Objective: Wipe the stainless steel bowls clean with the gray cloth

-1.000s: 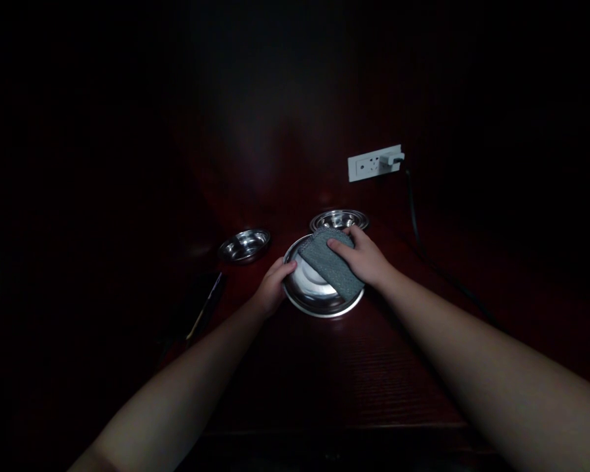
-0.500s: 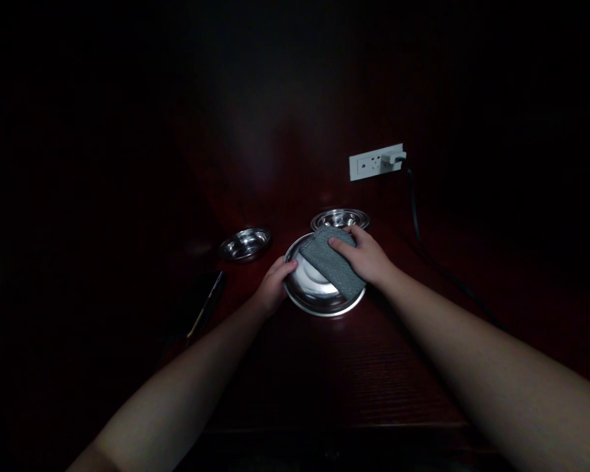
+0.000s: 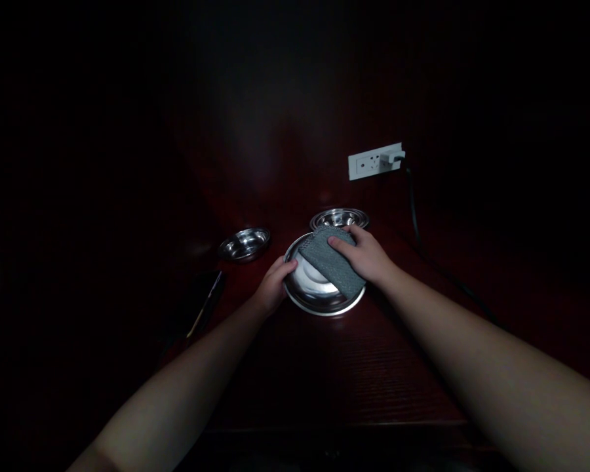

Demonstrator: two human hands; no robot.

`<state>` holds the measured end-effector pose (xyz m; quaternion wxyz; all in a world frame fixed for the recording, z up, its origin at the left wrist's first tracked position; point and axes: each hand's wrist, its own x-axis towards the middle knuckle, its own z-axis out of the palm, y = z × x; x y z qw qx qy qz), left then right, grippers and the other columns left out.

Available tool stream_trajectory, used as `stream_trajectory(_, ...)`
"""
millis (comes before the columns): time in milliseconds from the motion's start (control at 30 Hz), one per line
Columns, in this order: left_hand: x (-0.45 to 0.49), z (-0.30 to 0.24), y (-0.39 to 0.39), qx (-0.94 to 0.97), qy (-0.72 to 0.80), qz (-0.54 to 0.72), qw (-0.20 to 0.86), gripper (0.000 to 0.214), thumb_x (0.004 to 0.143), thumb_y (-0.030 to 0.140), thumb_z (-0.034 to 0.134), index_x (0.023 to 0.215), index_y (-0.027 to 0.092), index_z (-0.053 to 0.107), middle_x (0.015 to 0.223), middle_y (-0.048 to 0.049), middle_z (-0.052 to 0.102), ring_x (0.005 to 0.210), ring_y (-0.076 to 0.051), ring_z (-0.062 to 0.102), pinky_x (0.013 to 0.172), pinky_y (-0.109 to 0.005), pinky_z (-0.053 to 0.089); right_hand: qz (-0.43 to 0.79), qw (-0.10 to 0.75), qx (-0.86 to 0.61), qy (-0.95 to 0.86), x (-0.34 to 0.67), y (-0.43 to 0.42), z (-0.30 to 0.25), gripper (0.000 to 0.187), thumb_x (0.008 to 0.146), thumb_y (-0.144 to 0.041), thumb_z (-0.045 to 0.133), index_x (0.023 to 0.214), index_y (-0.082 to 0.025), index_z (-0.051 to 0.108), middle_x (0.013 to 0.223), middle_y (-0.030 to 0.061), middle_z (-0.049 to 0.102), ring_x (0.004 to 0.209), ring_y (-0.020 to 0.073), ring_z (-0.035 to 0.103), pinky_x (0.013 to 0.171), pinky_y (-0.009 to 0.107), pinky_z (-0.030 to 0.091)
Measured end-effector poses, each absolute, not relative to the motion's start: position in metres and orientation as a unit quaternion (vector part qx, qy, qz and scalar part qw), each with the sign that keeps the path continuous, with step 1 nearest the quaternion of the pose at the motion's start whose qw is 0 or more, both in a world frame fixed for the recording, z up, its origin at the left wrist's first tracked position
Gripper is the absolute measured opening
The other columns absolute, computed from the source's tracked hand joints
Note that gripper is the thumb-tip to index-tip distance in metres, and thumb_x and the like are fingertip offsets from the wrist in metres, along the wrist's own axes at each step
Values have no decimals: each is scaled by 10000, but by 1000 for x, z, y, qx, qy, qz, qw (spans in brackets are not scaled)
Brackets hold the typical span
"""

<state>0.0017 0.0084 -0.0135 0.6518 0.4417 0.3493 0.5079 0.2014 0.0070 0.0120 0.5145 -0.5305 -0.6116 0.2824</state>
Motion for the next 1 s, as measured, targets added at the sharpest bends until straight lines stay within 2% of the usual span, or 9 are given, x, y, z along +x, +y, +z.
stream_trajectory(1000, 2, -15, 12, 452, 337, 508, 651, 415, 619, 339, 751, 984, 169, 651, 879, -35, 699, 865, -196, 637, 883, -352, 443, 282, 510, -523, -622, 203, 9, 10, 363, 745, -501, 602, 947, -199, 592, 870, 52, 658, 809, 236, 608, 701, 357, 467)
